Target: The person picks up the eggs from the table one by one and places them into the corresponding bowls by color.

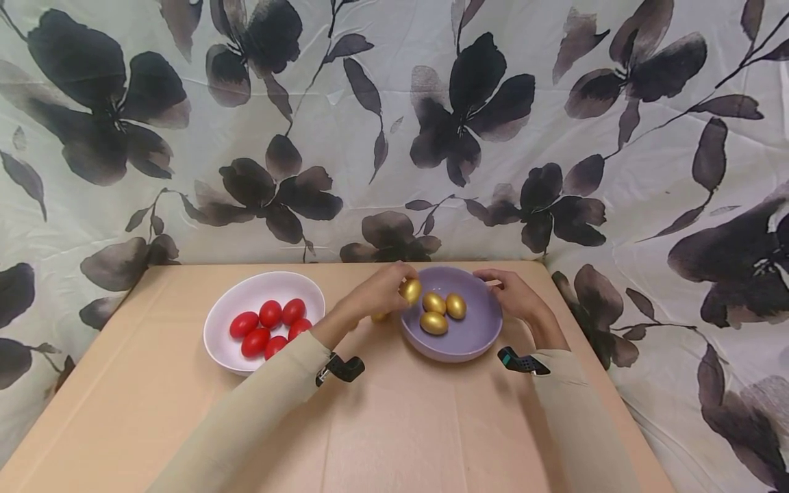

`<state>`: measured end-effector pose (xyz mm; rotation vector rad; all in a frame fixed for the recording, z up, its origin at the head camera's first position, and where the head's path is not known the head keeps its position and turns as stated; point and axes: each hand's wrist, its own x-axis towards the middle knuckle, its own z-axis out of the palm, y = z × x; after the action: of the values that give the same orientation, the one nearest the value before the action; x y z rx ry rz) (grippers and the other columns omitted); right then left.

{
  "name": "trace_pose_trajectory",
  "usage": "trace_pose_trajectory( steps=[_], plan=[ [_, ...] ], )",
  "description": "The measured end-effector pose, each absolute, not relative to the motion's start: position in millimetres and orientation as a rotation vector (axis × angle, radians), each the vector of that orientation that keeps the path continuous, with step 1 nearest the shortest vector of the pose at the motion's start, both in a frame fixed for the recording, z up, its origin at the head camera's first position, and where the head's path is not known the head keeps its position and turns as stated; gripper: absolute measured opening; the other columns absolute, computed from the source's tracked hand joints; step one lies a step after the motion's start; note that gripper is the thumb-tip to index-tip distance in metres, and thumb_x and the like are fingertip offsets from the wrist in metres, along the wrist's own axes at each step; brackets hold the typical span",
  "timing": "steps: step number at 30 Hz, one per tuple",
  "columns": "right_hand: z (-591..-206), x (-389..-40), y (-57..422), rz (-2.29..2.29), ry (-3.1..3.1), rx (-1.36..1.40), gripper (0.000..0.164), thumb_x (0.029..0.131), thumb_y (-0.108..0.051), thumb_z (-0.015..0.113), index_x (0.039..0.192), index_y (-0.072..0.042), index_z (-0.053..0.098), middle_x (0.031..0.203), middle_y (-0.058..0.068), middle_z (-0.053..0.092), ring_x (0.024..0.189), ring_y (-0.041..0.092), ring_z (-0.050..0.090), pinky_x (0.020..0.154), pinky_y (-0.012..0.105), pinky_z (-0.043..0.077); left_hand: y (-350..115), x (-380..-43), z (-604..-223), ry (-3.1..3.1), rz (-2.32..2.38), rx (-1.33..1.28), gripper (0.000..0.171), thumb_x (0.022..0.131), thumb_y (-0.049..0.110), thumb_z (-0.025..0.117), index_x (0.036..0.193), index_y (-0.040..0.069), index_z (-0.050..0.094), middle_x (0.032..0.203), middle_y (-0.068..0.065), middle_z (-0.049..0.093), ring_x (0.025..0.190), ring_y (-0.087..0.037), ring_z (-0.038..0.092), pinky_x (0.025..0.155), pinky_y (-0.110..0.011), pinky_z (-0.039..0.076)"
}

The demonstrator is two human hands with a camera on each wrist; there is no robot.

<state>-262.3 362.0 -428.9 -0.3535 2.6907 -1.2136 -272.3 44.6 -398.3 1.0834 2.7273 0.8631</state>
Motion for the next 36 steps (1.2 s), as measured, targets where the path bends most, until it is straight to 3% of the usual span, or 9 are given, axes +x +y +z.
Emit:
trace_pose_trajectory(
  steps=[12,23,36],
  plan=[
    [-429,-262,363,-1.206,2.69,-0.347,0.052,0.099,0.011,0.037,0.147,-0.001,0.05,0.15,0.027,0.046,0.125,0.051,0.056,0.1,0.058,0.052,62,-267,-399,2.744,0.634,1.189,0.043,0.087,0.001,0.072,0.129,-0.001,0.064,0.123,-0.014,0.061,0.109,-0.022,0.058,0.095,-0.029,0.05],
    [-430,-265,362,-1.198,2.686,-0.339,0.051,0.099,0.011,0.038,0.147,-0.001,0.05,0.15,0.027,0.046,0.125,0.051,0.057,0.101,0.059,0.051,79,-272,-411,2.77,0.457,1.268,0.017,0.095,0.002,0.061,0.109,0.003,0.071,0.104,-0.008,0.064,0.101,-0.019,0.058,0.093,-0.029,0.051],
    [-430,-265,363,-1.189,2.69,-0.35,0.051,0.099,0.01,0.037,0.147,-0.001,0.05,0.151,0.028,0.045,0.125,0.051,0.056,0.101,0.059,0.051,87,-265,-416,2.752,0.334,1.157,0.024,0.095,0.008,0.067,0.119,0.007,0.071,0.115,-0.005,0.063,0.105,-0.015,0.058,0.093,-0.026,0.051]
  ],
)
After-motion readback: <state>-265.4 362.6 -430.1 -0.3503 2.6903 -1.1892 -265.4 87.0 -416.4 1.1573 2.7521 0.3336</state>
